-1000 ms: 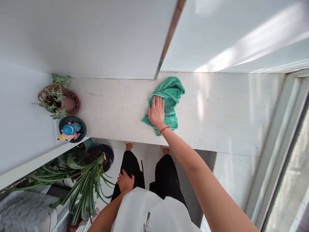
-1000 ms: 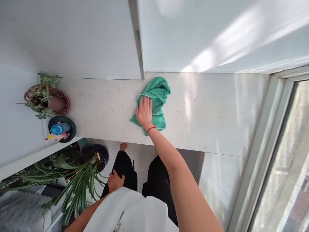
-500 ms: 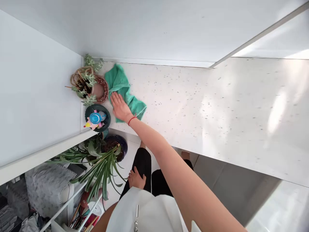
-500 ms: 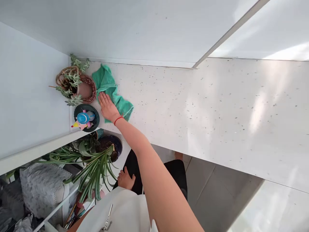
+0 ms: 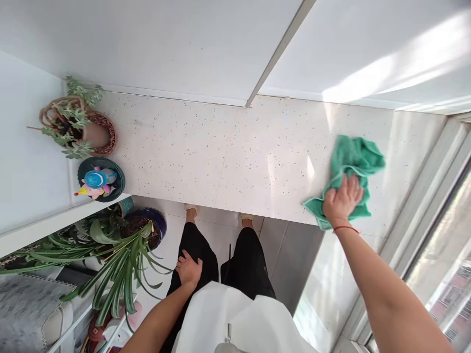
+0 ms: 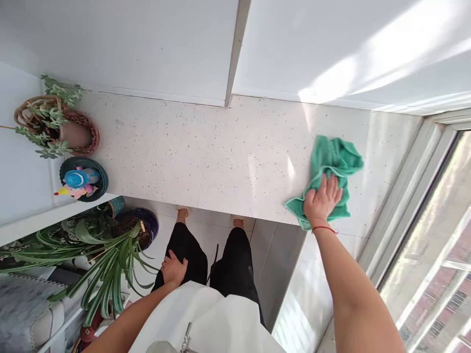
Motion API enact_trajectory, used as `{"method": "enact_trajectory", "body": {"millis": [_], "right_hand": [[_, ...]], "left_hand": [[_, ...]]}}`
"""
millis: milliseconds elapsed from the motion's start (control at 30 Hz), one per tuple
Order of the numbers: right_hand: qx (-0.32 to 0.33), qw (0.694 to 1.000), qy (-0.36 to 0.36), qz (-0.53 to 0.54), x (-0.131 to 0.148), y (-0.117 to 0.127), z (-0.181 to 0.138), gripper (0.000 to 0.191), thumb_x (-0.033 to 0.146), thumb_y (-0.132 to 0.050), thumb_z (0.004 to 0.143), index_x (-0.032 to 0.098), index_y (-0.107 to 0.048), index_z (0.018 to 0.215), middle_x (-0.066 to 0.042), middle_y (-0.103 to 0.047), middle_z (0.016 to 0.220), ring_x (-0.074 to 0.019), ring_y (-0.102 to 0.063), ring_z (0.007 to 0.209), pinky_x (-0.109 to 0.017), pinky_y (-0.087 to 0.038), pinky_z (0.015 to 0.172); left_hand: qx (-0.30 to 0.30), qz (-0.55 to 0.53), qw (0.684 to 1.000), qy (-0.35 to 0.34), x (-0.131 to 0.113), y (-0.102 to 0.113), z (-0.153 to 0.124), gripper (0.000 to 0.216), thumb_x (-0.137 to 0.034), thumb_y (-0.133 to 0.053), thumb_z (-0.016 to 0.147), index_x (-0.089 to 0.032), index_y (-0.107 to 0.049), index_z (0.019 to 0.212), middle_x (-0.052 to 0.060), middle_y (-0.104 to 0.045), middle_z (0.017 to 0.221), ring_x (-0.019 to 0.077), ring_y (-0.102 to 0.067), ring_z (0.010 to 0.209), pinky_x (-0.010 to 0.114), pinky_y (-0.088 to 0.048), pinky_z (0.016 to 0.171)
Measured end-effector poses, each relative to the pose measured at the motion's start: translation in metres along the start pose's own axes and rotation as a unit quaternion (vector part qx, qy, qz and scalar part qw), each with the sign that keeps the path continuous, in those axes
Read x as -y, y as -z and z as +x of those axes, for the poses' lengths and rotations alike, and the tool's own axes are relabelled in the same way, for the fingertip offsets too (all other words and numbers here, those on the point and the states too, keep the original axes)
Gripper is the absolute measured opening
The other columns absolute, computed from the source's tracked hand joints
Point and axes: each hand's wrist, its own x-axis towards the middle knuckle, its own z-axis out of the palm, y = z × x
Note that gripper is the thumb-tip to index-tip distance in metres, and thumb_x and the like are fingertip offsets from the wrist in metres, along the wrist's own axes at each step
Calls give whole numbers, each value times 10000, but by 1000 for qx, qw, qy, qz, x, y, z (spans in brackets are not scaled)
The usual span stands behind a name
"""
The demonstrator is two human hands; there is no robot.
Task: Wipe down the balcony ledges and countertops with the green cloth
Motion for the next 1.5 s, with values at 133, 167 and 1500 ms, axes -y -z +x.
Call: {"method": "enact_trajectory", "body": {"millis": [133, 167, 1500], "right_hand": [[21, 998, -62, -16, 32, -19, -61, 960, 604, -309, 878, 202, -387, 1746, -181, -335, 1755, -345, -217, 1693, -636, -216, 1328], [46, 998, -30, -16, 66, -31, -79, 959, 573, -321, 884, 118, -418, 1723, -211, -347, 1745, -362, -225, 1691, -640, -194, 1354], [175, 965, -180, -84, -89, 11, -307, 723, 339, -372, 973, 5, -545, 1591, -306, -426, 1666, -451, -382, 1599, -670, -333, 1308]], "left_hand": [[19, -10, 1000, -7, 8, 8, 6, 844, -439, -440, 1026, 80, -292, 1675, 344, -583, 1381, 457, -615, 1279, 501, -447, 1072], [22, -13, 1000, -8, 11, 11, 8, 847, -439, -437, 1025, 81, -284, 1676, 349, -578, 1387, 463, -610, 1281, 509, -443, 1075], [-81, 115, 990, 3, -87, -23, -49, 741, -467, -381, 1023, 27, -380, 1576, 320, -578, 1369, 432, -620, 1227, 472, -429, 991]]}}
